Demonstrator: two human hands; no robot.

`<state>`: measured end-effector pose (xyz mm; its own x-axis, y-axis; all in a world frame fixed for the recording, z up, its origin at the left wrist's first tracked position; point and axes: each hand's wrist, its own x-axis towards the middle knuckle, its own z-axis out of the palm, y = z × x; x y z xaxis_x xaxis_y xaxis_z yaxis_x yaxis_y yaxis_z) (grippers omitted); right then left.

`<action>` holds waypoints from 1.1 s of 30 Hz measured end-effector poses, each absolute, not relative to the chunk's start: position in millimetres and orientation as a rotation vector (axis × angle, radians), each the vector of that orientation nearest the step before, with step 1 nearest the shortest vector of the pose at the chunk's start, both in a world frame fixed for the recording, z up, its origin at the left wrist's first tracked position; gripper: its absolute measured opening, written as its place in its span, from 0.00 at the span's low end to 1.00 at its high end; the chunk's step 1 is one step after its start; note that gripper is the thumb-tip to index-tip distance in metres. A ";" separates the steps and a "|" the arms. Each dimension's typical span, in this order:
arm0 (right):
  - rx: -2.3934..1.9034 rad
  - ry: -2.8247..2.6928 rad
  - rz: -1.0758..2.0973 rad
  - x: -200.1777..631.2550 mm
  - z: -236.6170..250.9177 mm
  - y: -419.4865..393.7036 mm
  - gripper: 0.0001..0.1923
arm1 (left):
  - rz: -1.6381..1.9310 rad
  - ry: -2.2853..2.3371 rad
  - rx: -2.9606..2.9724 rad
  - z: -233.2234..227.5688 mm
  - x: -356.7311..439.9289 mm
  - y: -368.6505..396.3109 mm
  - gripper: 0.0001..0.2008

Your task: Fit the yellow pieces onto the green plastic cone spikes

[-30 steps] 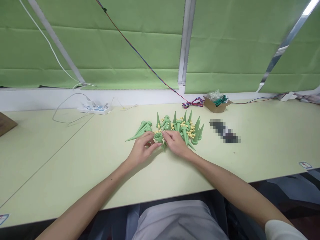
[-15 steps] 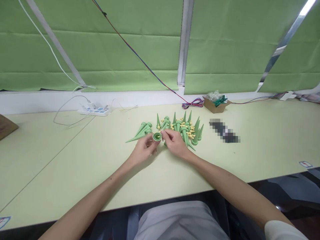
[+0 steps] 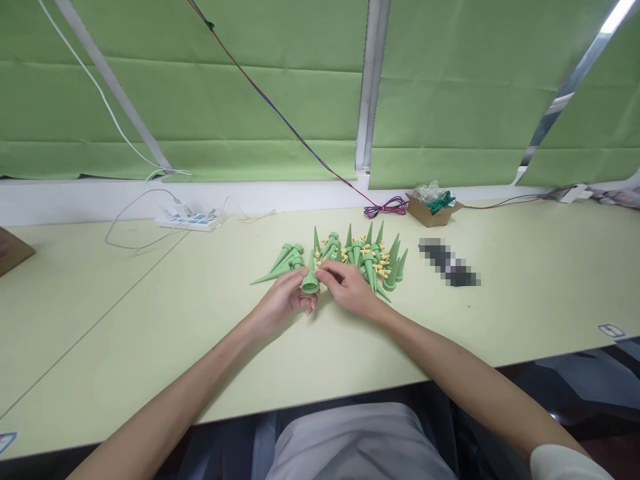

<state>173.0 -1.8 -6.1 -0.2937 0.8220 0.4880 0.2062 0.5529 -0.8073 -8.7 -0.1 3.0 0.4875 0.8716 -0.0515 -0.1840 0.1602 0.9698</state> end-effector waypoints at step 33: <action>-0.893 -1.939 0.534 173.0 -15.6 1.2 0.19 | 1.016 0.994 1.849 0.2 -17.9 0.1 0.15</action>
